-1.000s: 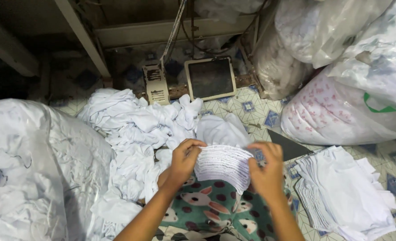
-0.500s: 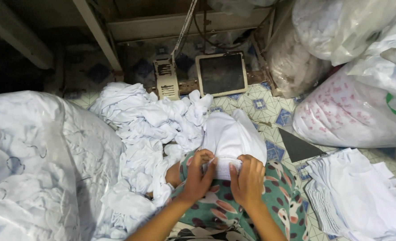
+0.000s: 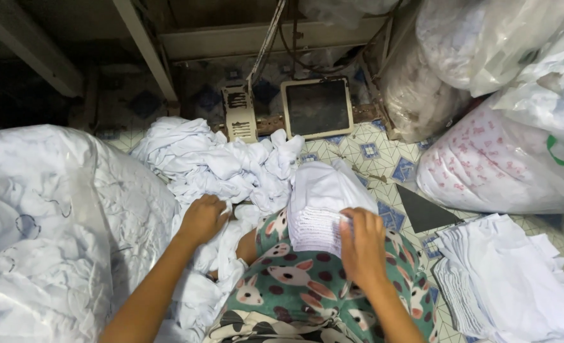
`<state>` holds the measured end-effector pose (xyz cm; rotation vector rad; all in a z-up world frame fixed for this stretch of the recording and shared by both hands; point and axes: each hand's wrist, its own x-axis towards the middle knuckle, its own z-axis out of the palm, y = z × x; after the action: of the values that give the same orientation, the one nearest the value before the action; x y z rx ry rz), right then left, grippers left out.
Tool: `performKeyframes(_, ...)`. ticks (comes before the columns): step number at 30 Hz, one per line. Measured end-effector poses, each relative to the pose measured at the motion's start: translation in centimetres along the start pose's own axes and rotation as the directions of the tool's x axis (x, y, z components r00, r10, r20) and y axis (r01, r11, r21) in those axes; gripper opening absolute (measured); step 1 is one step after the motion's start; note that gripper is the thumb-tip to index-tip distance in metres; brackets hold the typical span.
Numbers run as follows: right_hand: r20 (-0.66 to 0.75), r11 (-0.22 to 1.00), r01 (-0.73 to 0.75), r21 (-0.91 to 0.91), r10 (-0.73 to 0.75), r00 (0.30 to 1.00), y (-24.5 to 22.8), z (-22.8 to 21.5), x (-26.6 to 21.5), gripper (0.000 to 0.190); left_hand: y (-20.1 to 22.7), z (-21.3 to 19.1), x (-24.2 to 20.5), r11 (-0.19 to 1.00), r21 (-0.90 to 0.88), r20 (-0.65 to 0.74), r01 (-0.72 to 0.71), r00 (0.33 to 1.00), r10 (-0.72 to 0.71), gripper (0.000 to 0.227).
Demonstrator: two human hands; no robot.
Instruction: Picking up, shaking out, and folding small white fabric garments from a large pile on the floor.
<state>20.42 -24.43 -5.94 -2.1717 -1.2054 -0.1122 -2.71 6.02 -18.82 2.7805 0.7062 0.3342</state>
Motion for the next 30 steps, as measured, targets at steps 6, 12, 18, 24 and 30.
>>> performKeyframes(6,-0.082,0.968,0.078,0.239,-0.06,0.995,-4.5,-3.6,3.2,0.02,10.1,-13.3,2.1,0.82,-0.566,-0.033,0.092,0.991,-0.133,0.027)
performKeyframes(12,0.086,0.802,0.279,0.529,-0.377,0.922,-13.2,-6.9,6.3,0.039,17.3,-24.1,2.4,0.513,-0.837,-0.248,-0.19,0.968,-0.046,0.022)
performKeyframes(18,0.035,0.69,0.304,0.657,-0.43,0.902,-12.2,-10.2,7.8,0.028,16.7,-28.3,2.0,0.432,-0.849,-0.296,-0.304,0.951,0.088,0.016)
performKeyframes(24,-0.051,0.821,0.392,0.415,-0.409,0.911,-14.4,-16.9,8.3,0.017,19.6,-31.4,3.5,0.765,-0.505,-0.117,-0.401,0.909,0.399,0.027)
performKeyframes(30,0.073,0.812,0.349,0.468,-0.429,0.901,-13.0,-20.5,7.7,0.027,20.6,-33.5,3.5,0.495,-0.647,-0.171,-0.58,0.743,0.647,0.022)
